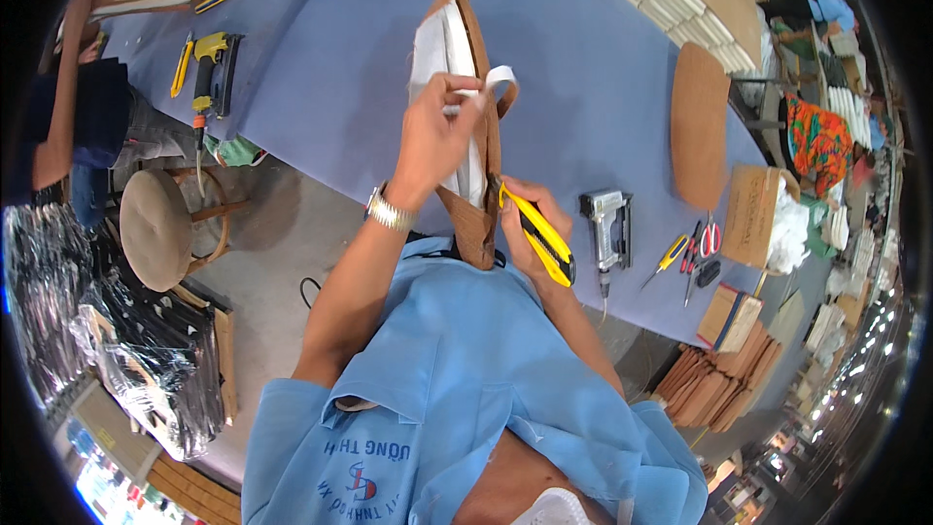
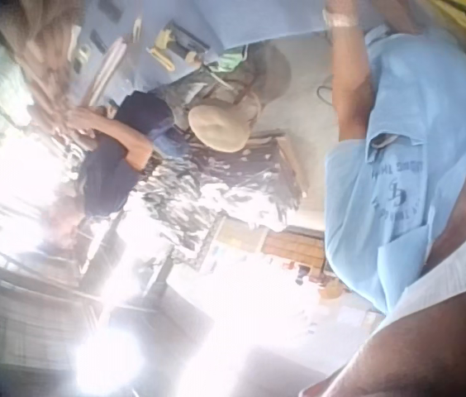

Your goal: The person staples a brown fabric cover onto a cushion using a staple gun, then trims excess fabric with a utility knife. The person folds and smooths the fabric edges before stapling and continues the process around the cushion perimeter.

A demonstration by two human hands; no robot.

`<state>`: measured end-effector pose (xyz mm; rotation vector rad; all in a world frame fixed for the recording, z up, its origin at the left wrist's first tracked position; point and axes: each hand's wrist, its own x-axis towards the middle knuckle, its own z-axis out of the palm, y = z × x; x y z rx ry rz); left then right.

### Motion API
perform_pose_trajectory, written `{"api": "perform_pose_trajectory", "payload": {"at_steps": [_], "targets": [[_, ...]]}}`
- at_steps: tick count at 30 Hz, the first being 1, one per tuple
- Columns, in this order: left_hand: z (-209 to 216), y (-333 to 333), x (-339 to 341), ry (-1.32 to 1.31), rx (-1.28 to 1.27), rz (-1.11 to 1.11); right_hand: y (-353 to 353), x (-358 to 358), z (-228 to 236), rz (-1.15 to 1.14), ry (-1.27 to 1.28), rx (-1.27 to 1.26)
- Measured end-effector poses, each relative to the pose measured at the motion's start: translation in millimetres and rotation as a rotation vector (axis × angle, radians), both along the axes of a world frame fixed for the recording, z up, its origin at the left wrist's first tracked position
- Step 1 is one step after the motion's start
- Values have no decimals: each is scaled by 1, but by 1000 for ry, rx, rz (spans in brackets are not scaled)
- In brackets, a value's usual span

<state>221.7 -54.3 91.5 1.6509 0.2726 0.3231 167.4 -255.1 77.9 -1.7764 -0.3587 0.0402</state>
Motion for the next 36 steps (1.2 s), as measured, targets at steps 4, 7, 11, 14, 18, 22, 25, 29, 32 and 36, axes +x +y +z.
{"api": "perform_pose_trajectory", "payload": {"at_steps": [4,7,11,14,18,22,25,29,32,36], "targets": [[26,-11,-89,100,280,-326,2,4,0,30,-53,23],[18,4,-128,26,522,-519,7,1,8,24,-36,0],[4,14,-149,-29,593,-419,13,4,8,-14,-161,-39],[17,8,-116,33,466,-101,16,3,11,-18,-193,-56],[25,-4,-45,93,745,-159,18,-1,15,16,-187,-75],[27,-12,-24,100,962,-317,10,-4,10,-9,-163,-88],[11,-12,-13,-215,951,-396,7,-5,9,-46,-166,-104],[1,-10,-3,153,498,-402,-3,-15,1,-114,-92,-18],[-24,-10,-1,122,240,-329,-14,-25,7,-81,-102,23],[-34,-9,4,159,150,-354,-24,-41,6,-74,-45,6]]}}
